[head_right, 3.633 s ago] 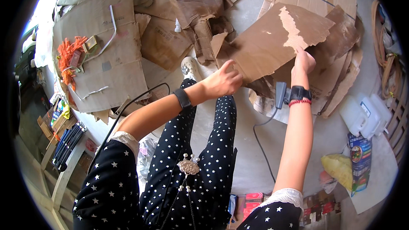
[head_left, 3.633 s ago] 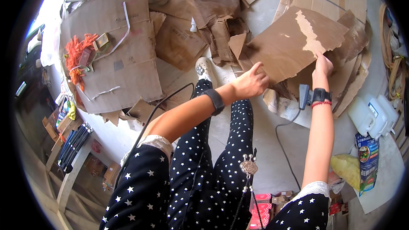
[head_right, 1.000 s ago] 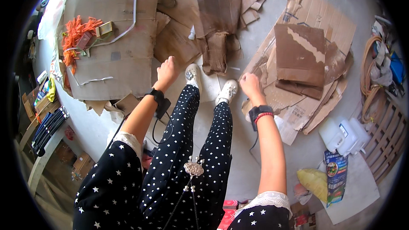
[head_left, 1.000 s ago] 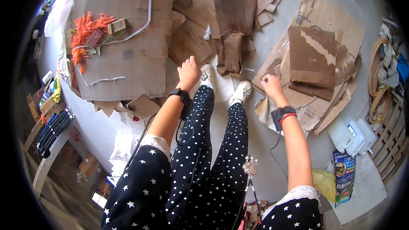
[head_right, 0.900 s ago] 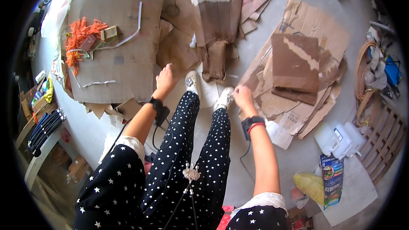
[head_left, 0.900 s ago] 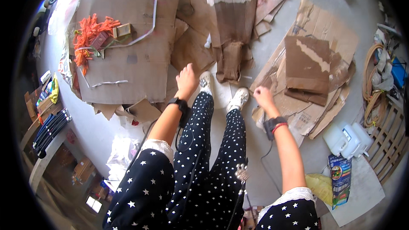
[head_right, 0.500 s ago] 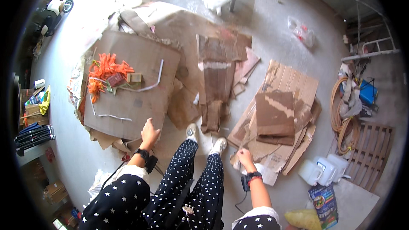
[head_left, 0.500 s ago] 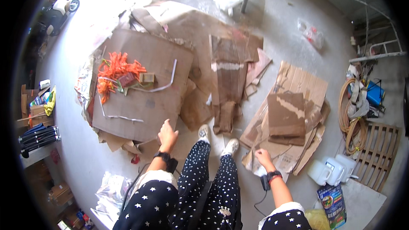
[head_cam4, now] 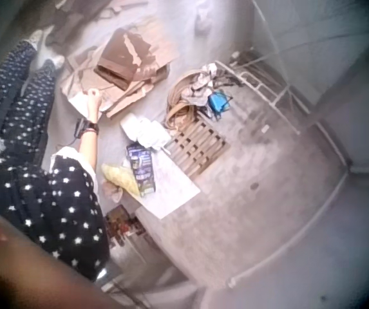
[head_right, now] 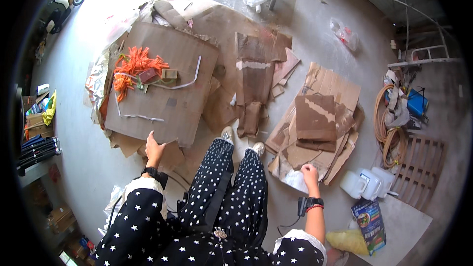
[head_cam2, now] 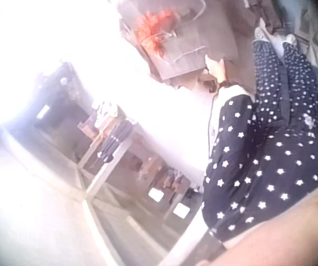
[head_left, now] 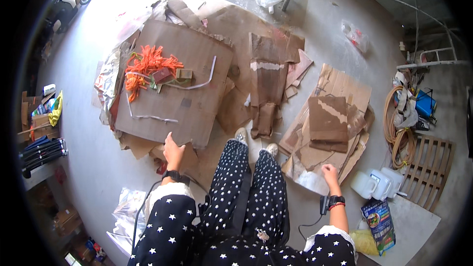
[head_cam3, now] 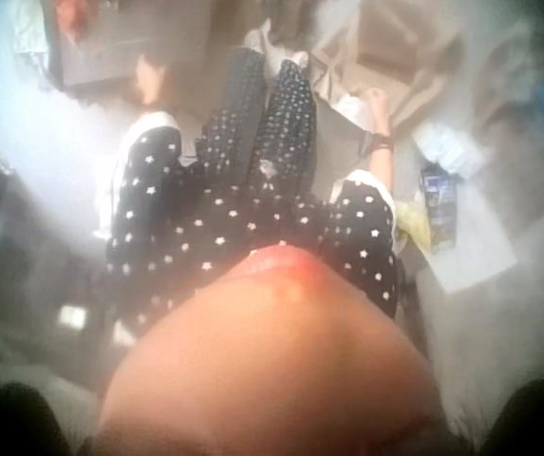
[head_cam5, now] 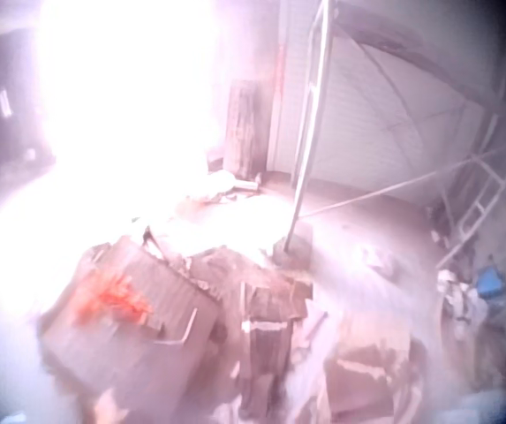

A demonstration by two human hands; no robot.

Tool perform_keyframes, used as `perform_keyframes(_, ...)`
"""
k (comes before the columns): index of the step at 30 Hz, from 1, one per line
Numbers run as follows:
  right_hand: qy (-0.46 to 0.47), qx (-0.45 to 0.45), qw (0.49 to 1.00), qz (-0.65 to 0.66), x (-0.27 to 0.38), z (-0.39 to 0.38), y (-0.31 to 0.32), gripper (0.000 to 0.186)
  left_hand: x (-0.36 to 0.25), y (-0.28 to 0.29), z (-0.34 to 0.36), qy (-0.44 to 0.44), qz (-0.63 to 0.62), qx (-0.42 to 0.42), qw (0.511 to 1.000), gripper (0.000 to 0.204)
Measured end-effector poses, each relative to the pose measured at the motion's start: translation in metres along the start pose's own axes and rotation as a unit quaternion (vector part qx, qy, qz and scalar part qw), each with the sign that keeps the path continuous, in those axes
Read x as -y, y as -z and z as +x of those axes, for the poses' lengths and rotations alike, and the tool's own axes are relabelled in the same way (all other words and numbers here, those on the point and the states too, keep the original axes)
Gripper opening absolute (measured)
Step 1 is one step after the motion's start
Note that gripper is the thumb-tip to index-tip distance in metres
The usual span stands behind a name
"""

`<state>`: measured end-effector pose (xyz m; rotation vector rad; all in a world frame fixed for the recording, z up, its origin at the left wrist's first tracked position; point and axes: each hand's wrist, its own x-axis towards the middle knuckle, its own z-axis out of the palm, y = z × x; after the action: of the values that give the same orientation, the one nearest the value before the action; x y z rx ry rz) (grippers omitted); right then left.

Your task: The person sorts various recyclables including cardboard sheets, a plastic crate, and a piece of foam, moving them between a large pile and a smaller stack.

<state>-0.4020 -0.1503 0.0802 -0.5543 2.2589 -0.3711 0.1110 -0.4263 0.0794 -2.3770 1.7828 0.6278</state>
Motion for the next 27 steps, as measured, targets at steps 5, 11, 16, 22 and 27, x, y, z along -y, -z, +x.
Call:
perform_keyframes(5,-0.012,-0.053,0.999,0.002,-0.027,-0.024,0.016,0.019,0.031,0.004,-0.002,-0.05,-0.007,0.009,0.999,0.082)
perform_keyframes(11,-0.033,-0.087,0.995,0.028,-0.049,-0.048,0.02,0.019,0.032,0.02,-0.006,-0.053,-0.07,0.006,0.996,0.084)
perform_keyframes(16,-0.054,-0.09,0.993,0.047,-0.081,-0.047,0.028,0.02,0.04,0.015,-0.013,-0.042,-0.054,-0.012,0.998,0.083)
perform_keyframes(22,-0.06,-0.112,0.989,0.073,-0.12,-0.052,0.026,0.017,0.053,0.016,-0.024,0.007,-0.036,-0.016,0.999,0.085)
perform_keyframes(27,-0.09,-0.121,0.986,0.071,-0.148,-0.058,0.019,0.018,0.07,0.013,-0.025,0.03,-0.055,-0.002,0.998,0.086)
